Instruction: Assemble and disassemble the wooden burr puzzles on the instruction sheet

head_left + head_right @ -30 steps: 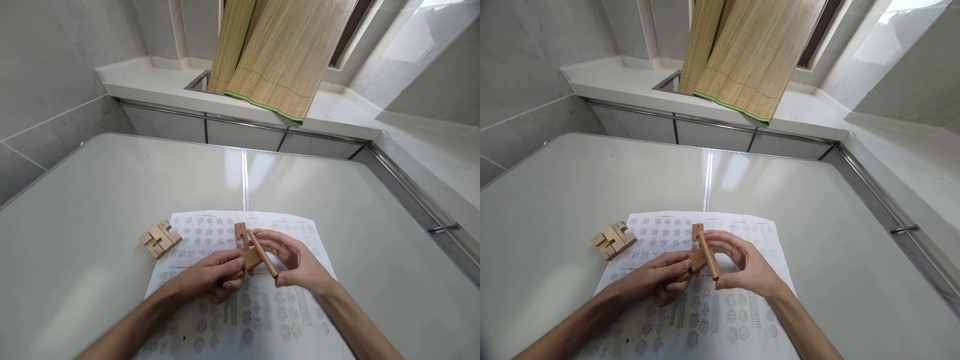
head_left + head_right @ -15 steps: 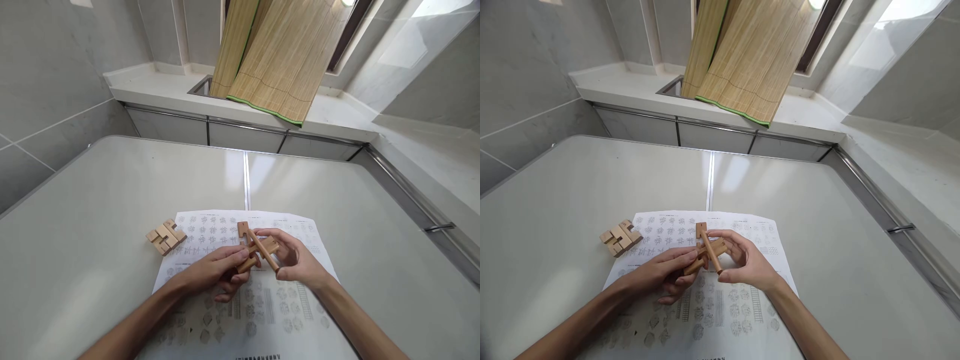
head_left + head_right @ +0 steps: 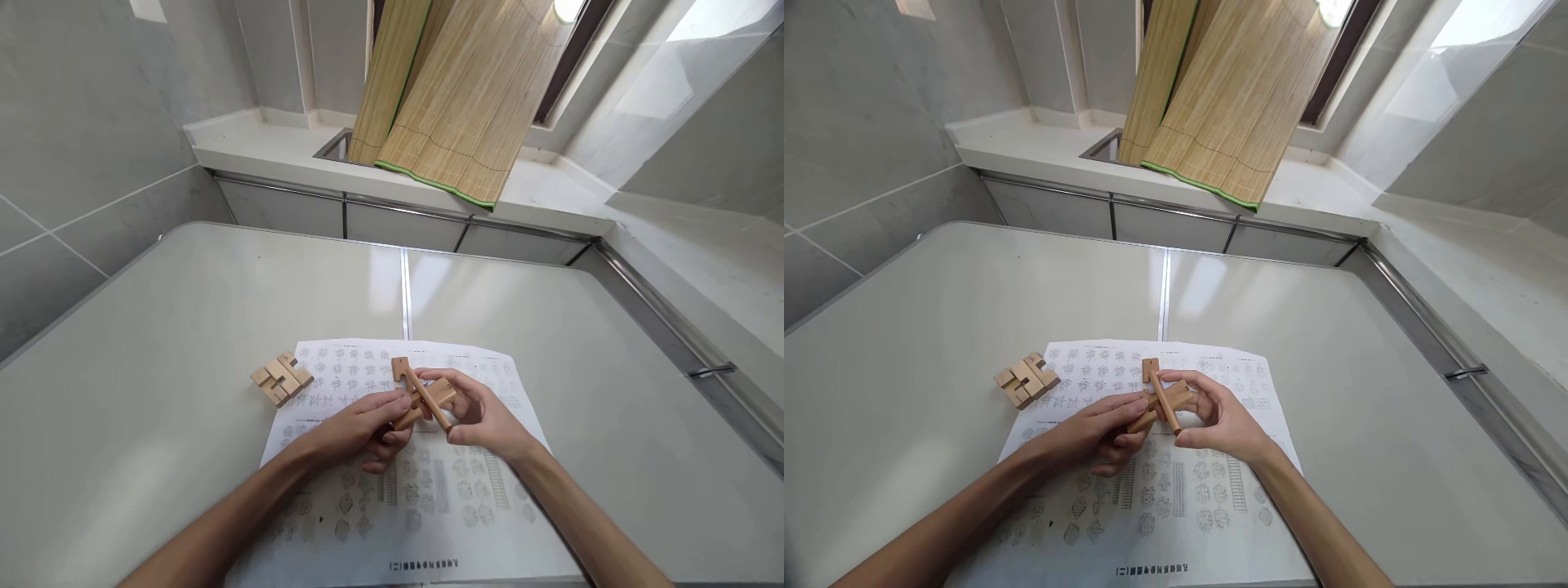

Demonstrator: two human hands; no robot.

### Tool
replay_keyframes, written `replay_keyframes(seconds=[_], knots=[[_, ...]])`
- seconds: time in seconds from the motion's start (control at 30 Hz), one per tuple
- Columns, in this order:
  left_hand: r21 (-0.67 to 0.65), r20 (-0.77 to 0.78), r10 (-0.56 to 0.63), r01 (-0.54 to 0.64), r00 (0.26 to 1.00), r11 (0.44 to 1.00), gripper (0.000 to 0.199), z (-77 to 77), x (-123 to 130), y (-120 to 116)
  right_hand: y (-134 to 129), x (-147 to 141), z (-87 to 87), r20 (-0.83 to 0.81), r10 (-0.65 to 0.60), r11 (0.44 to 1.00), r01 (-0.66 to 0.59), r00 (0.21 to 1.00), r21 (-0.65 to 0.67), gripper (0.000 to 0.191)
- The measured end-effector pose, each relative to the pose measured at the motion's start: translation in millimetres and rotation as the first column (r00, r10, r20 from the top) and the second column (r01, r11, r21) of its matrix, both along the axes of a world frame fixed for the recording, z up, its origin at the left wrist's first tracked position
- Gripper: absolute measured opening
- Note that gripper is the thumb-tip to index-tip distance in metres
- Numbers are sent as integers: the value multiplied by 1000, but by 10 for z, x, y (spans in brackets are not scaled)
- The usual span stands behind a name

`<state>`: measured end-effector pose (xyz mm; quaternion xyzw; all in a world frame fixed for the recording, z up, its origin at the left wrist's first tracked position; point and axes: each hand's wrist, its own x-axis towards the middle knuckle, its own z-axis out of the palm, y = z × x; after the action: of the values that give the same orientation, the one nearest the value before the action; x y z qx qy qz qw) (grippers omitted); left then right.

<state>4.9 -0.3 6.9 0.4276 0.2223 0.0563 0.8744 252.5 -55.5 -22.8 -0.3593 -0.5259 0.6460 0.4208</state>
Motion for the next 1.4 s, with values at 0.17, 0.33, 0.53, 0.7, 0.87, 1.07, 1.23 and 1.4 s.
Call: replay_keyframes(seconds=[0.17, 0.33, 0.53, 0.7, 0.87, 1.07, 1.23, 1.4], knots=[[28, 9, 3, -3, 1000, 1000, 37, -27, 4, 0, -3, -8, -2, 11, 12, 999, -12, 1000, 38, 76], [129, 43, 124, -128, 991, 983, 41, -36, 29, 7, -37, -6, 50, 134, -161, 973, 134, 978, 189, 64], [232, 143, 421, -444, 895, 865, 29, -75, 6, 94, -41, 2, 1, 465, -403, 841, 119, 788, 528, 30], [240, 126, 476, -493, 870, 836, 31, -132, -9, 139, -67, -16, -29, 616, -360, 808, -96, 701, 582, 43], [300, 135, 456, -475, 880, 828, 31, -135, 1, 125, -65, -29, -25, 696, -351, 771, -229, 626, 595, 55], [340, 92, 478, -479, 874, 809, 33, -103, 15, 108, -75, -31, -17, 693, -375, 811, -145, 615, 567, 32], [386, 44, 503, -479, 863, 788, 41, -95, 36, 95, -69, -21, 25, 672, -402, 858, -1, 622, 514, 18], [423, 6, 501, -457, 865, 782, 42, -57, 53, 69, -38, 43, 6, 666, -413, 860, 25, 621, 510, 35]])
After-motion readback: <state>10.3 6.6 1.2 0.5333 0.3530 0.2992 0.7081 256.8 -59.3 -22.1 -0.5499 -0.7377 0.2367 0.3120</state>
